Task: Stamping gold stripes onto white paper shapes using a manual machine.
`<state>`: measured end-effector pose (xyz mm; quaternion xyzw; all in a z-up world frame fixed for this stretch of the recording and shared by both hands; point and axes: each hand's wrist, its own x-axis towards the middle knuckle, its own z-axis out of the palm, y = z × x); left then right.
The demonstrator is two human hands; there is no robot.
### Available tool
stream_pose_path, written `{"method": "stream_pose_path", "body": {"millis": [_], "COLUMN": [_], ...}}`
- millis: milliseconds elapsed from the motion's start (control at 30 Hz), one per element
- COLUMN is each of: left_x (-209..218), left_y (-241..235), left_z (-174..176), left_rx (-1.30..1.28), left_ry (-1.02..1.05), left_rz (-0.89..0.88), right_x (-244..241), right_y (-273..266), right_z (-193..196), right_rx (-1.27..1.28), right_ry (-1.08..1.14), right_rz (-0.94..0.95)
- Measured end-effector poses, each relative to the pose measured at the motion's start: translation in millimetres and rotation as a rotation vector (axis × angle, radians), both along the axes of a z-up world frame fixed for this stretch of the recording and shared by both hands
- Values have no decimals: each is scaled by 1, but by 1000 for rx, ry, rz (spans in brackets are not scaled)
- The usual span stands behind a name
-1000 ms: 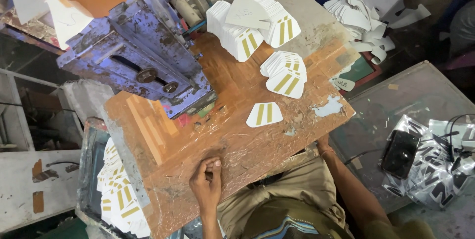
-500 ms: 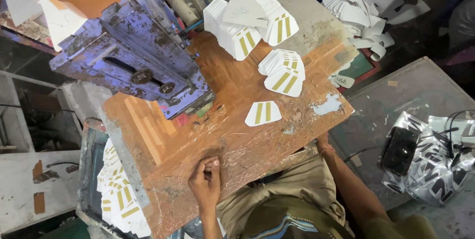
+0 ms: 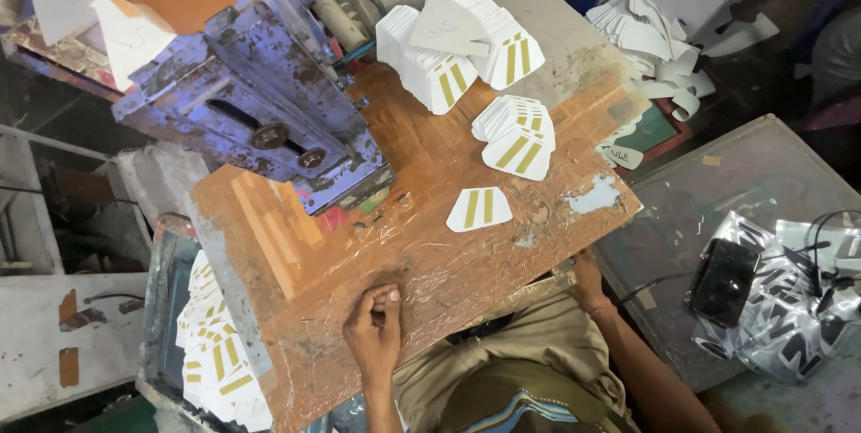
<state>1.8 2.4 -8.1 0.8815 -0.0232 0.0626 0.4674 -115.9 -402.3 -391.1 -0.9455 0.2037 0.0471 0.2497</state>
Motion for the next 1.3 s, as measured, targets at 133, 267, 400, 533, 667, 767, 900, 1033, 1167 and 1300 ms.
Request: {"method": "stream_pose_path", "body": {"millis": [133, 267, 400, 533, 667, 767, 900, 1033, 1167, 1300], "left_x": [-2, -2, -2, -2, -2, -2, -2, -1, -2, -1], "left_y": [-4, -3, -5, -4, -4, -5, -4, -1, -2, -5], "left_z": [7, 7, 7, 6, 7, 7, 6, 0, 3, 10], "left_rx": [-39, -9, -6, 19, 12, 6, -3, 17, 2, -31], "left_ry": [4, -4, -12, -21, 1, 2, 11, -9, 9, -24], "left_rz": [3, -2, -15, -13, -2, 4, -3, -14, -9, -35], "right_x": [-10, -1, -1, 6, 17, 20, 23, 23, 29, 11], "right_y": [7, 4, -10, -14, -12, -16, -9, -5, -4, -42], "right_z": [8, 1, -58, -65, -44, -60, -45, -39, -17, -128], "right_rx": [25, 19, 82, 259, 351, 240, 351, 736, 846, 1221], "right_ry": [-49, -44, -206, -500, -453, -326, -198, -307, -273, -174], "right_rz": [-9, -3, -17, -57, -88, -107, -249, -416, -499, -536]}}
